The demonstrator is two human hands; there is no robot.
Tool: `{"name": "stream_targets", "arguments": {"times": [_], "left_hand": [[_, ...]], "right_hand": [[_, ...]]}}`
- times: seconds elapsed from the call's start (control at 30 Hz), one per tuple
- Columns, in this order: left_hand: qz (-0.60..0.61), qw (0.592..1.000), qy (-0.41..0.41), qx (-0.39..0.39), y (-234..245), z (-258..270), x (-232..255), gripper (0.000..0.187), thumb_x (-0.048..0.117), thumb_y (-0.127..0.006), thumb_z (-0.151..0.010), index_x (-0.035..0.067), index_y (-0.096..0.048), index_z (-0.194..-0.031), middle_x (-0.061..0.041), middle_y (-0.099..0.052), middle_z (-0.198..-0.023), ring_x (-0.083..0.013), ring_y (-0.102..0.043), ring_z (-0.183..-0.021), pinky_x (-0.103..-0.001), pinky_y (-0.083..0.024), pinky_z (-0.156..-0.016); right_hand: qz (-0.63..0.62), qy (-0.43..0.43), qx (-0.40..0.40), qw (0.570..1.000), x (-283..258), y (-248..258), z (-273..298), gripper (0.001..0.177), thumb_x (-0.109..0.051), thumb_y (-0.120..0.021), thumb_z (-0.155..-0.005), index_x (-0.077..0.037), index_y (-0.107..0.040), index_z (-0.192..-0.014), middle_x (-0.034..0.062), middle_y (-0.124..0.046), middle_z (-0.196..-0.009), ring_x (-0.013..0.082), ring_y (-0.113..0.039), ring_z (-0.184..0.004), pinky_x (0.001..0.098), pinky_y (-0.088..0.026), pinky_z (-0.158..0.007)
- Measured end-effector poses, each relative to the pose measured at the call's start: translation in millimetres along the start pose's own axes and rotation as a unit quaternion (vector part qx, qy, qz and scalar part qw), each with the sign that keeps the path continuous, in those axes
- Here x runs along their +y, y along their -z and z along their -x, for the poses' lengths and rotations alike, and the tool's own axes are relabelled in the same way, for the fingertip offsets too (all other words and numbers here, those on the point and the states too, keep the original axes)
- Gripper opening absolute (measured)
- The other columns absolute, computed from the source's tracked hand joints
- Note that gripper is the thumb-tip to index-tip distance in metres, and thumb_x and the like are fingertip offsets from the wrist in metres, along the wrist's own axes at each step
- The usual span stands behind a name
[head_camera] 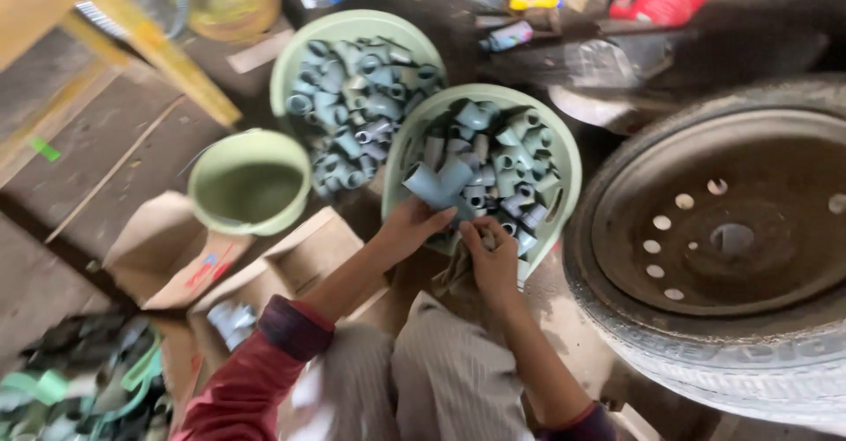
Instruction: The person sits on the floor and repeatedly picks up gray plastic pipe fittings from a basin, wipes them with a cloth, and places them into a cardboard box. The person handles the fittings one at a time, rotating them to wipe different surfaces.
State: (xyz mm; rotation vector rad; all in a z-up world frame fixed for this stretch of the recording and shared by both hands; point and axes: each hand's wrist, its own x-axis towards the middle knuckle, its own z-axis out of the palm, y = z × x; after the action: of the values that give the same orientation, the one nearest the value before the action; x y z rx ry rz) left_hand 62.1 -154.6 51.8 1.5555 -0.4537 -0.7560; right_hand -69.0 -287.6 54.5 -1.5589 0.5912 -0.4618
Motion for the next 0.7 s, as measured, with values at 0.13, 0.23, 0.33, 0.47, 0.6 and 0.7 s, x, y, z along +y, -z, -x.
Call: {"name": "stream_targets", "arguments": {"times": [0.13,0.23,0.33,0.47,0.6,0.7], "left_hand": [[-0.015,0.987,-0.131,0.09,20.6,92.0,77.9,0.048,0.026,-0.072,-0.098,-0.005,-0.058,-0.133,-0.019,-0.07,-0.107,-0.0219,-0.068,-0.099,-0.043,-0.06,-0.087],[0.069,0.978,-0.134,0.144,25.9,155.3,106.3,0.072,0.034,-0.063,-0.102,-0.012,-0.034,-0.149,-0.024,-0.066,-0.115,-0.0255,-0.063,-0.105,-0.048,-0.057,-0.096],[0.184,0.942,-0.237,0.147,31.8,175.9,80.6,0.061,0.021,-0.051,-0.106,-0.005,-0.025,-0.154,-0.021,-0.06,-0.11,-0.0288,-0.064,-0.102,-0.051,-0.059,-0.091],[0.171,0.911,-0.248,0.283,29.3,204.3,87.6,0.054,0.032,-0.034,-0.109,0.003,-0.03,-0.154,-0.02,-0.058,-0.088,-0.0269,-0.066,-0.071,-0.035,-0.06,-0.059],[0.033,0.876,-0.153,0.455,23.6,227.1,126.6,0.047,0.036,-0.026,-0.11,0.014,-0.056,-0.138,-0.028,-0.067,-0.101,-0.0413,-0.065,-0.103,-0.053,-0.048,-0.099],[0.025,0.884,-0.115,0.452,8.9,212.8,109.1,0.045,0.037,-0.022,-0.109,0.019,-0.049,-0.14,-0.022,-0.065,-0.083,-0.0381,-0.064,-0.09,-0.051,-0.049,-0.086]], "right_hand": [[0.052,0.016,-0.004,0.998,-33.8,-0.1,-0.8,0.037,-0.042,-0.08,-0.086,-0.034,-0.061,-0.117,-0.0036,-0.07,-0.099,0.0175,-0.067,-0.089,0.039,-0.044,-0.095],[-0.137,0.242,-0.076,0.958,-71.3,-6.9,11.2,0.039,-0.04,-0.072,-0.092,-0.019,-0.045,-0.11,-0.0074,-0.047,-0.116,0.0078,-0.042,-0.117,0.0264,-0.031,-0.105],[-0.109,0.318,-0.179,0.924,-148.1,-25.0,60.6,0.05,-0.023,-0.051,-0.092,-0.005,-0.044,-0.137,0.0094,-0.025,-0.151,0.0199,-0.024,-0.143,0.0358,-0.015,-0.125],[0.063,0.511,-0.141,0.845,-168.7,-68.7,111.9,0.045,0.0,-0.072,-0.089,-0.001,-0.057,-0.131,0.0146,-0.046,-0.137,0.0329,-0.051,-0.13,0.0434,-0.042,-0.111],[0.058,0.615,-0.147,0.772,-164.2,-103.5,125.5,0.026,0.002,-0.085,-0.081,-0.003,-0.077,-0.105,0.0102,-0.075,-0.113,0.0274,-0.074,-0.098,0.0395,-0.059,-0.087],[0.098,0.601,-0.095,0.788,-148.8,-117.6,95.9,0.034,-0.002,-0.082,-0.086,-0.011,-0.077,-0.119,0.0033,-0.066,-0.122,0.0225,-0.071,-0.105,0.0365,-0.061,-0.091]]}}
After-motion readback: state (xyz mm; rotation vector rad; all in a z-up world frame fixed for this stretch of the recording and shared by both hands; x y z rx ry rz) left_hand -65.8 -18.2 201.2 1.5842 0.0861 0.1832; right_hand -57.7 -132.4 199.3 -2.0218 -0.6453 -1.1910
